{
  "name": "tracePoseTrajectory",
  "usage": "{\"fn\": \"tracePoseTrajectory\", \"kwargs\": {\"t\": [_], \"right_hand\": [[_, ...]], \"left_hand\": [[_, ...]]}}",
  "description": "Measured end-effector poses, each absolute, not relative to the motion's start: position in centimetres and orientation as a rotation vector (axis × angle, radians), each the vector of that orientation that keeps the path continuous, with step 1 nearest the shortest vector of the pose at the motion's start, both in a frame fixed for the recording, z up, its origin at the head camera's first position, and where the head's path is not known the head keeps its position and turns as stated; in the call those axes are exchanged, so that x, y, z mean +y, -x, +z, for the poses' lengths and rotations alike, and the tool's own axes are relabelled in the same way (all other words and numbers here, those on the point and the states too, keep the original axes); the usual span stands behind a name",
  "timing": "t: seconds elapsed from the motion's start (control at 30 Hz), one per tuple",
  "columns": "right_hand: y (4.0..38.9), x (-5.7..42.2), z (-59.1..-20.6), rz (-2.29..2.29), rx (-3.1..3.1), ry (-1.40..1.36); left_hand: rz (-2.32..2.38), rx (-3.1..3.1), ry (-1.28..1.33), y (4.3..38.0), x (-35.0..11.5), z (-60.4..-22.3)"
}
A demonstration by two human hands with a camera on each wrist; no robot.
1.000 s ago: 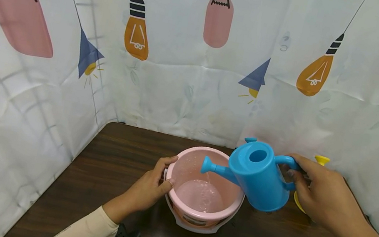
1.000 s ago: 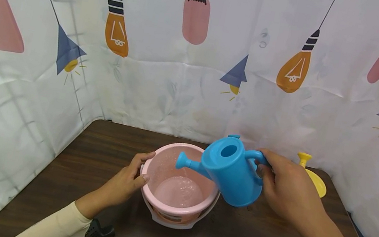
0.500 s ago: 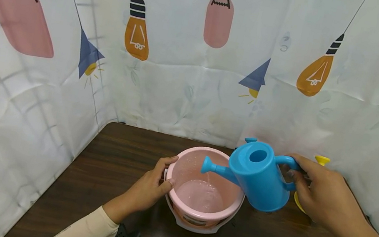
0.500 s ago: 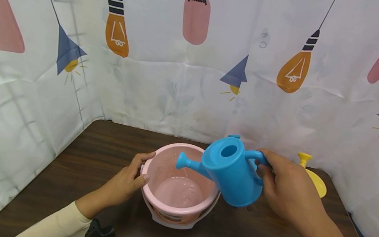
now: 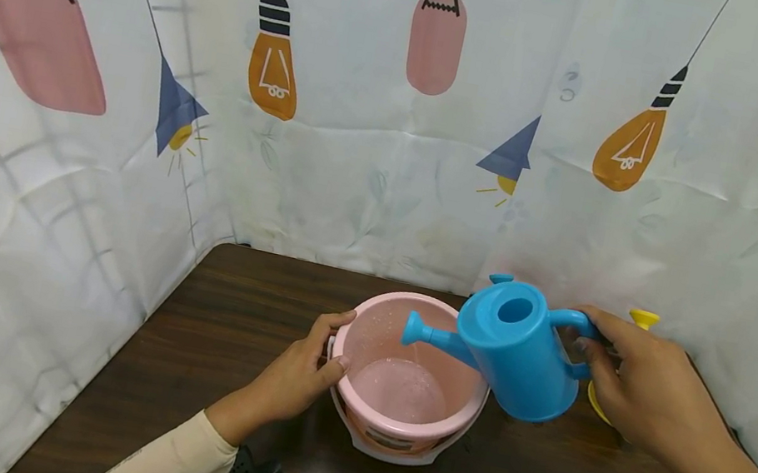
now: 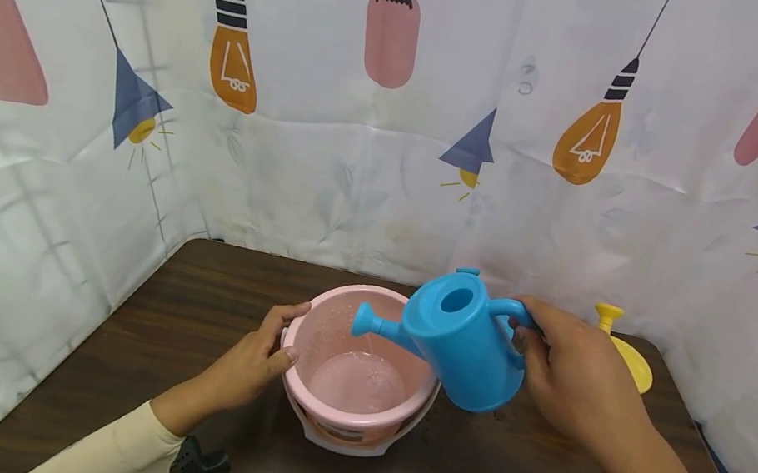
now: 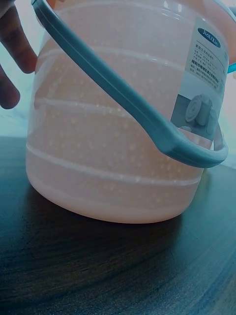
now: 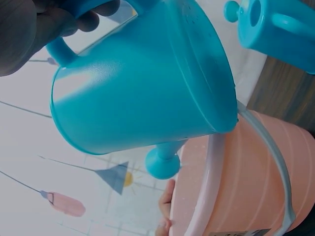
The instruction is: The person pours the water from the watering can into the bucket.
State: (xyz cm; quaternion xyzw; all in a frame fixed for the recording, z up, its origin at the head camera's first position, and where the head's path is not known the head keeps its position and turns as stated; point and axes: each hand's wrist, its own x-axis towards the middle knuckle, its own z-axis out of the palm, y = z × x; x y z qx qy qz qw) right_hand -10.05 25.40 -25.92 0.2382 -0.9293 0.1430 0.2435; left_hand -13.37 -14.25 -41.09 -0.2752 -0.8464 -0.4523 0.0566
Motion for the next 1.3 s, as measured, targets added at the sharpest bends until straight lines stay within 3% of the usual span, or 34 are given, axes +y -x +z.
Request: {"fn": "tracePoseTrajectory", "kwargs": {"t": [1.3], "right_hand": [[9.97, 25.29, -25.94, 0.409, -2.562, -0.614]], "left_hand": [[-1.359, -2.581, 0.796, 13.26, -14.06, -40.96]]}}
